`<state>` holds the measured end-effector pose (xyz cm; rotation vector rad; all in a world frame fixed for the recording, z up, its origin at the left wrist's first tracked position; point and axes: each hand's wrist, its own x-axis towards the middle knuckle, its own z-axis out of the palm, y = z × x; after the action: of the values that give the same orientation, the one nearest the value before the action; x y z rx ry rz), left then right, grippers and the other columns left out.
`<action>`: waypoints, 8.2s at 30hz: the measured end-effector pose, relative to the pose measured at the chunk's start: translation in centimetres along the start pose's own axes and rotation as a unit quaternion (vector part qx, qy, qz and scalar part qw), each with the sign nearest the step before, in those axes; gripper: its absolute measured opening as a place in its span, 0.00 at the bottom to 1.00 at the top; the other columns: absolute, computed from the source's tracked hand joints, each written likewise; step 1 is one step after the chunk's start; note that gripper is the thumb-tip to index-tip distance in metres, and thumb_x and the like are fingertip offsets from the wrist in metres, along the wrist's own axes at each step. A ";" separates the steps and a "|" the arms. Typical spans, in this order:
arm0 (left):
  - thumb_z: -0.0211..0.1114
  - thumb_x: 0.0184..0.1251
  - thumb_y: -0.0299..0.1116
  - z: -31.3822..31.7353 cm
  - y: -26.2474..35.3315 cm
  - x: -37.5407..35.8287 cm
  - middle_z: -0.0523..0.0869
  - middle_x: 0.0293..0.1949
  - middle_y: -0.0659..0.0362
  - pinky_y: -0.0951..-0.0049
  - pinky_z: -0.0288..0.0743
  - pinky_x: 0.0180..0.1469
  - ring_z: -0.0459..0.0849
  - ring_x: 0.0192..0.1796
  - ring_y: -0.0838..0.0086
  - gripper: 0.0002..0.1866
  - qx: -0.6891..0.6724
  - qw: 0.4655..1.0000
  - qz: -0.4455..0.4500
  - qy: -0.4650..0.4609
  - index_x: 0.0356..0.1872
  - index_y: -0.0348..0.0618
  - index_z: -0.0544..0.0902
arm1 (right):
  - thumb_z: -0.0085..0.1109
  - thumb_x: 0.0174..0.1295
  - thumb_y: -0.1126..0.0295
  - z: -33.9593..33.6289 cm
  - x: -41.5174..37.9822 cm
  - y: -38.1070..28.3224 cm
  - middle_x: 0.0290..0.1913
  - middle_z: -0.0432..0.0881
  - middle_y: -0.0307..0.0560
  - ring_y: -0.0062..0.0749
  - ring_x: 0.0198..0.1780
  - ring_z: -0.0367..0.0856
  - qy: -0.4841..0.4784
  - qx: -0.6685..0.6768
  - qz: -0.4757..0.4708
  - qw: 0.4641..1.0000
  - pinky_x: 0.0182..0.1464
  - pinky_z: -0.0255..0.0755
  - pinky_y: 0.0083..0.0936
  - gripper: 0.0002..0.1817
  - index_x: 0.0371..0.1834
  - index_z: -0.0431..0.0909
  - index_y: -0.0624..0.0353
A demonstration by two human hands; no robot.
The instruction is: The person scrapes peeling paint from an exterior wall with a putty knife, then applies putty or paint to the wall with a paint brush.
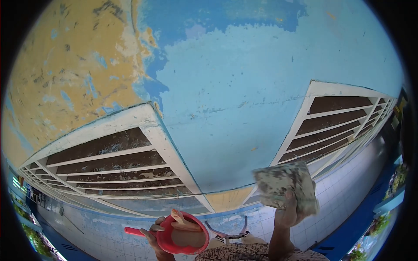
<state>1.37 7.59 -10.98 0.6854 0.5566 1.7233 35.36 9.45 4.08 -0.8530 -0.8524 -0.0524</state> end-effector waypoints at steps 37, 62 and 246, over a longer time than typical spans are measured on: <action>0.34 0.75 0.65 -4.9 -6.2 0.8 0.81 0.55 0.44 0.53 0.69 0.65 0.79 0.57 0.53 0.41 -0.024 0.985 -0.133 -0.106 0.28 0.38 0.84 | 0.65 0.45 0.71 6.2 -4.1 4.2 0.61 0.80 0.42 0.39 0.38 0.68 -0.215 -0.418 -0.346 0.812 0.44 0.63 0.35 0.25 0.52 0.84 0.58; 0.32 0.78 0.63 -0.2 -5.9 0.8 0.82 0.52 0.46 0.54 0.71 0.63 0.80 0.54 0.53 0.41 -0.022 0.989 -0.129 -0.068 0.26 0.38 0.82 | 0.66 0.38 0.68 7.0 0.0 4.1 0.57 0.82 0.35 0.38 0.35 0.66 -0.183 -0.396 -0.382 0.815 0.38 0.63 0.38 0.28 0.50 0.86 0.50; 0.35 0.73 0.68 -2.3 4.5 2.1 0.80 0.46 0.50 0.56 0.71 0.61 0.78 0.50 0.59 0.39 -0.104 0.994 -0.001 0.023 0.22 0.43 0.75 | 0.67 0.49 0.65 16.2 2.1 -1.9 0.56 0.81 0.41 0.49 0.50 0.74 -0.158 -0.337 -0.432 0.821 0.46 0.67 0.53 0.23 0.52 0.85 0.47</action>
<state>-3.73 8.45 -9.24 0.4975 0.4014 1.7687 25.73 19.78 12.48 -1.0730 -1.5329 -1.0985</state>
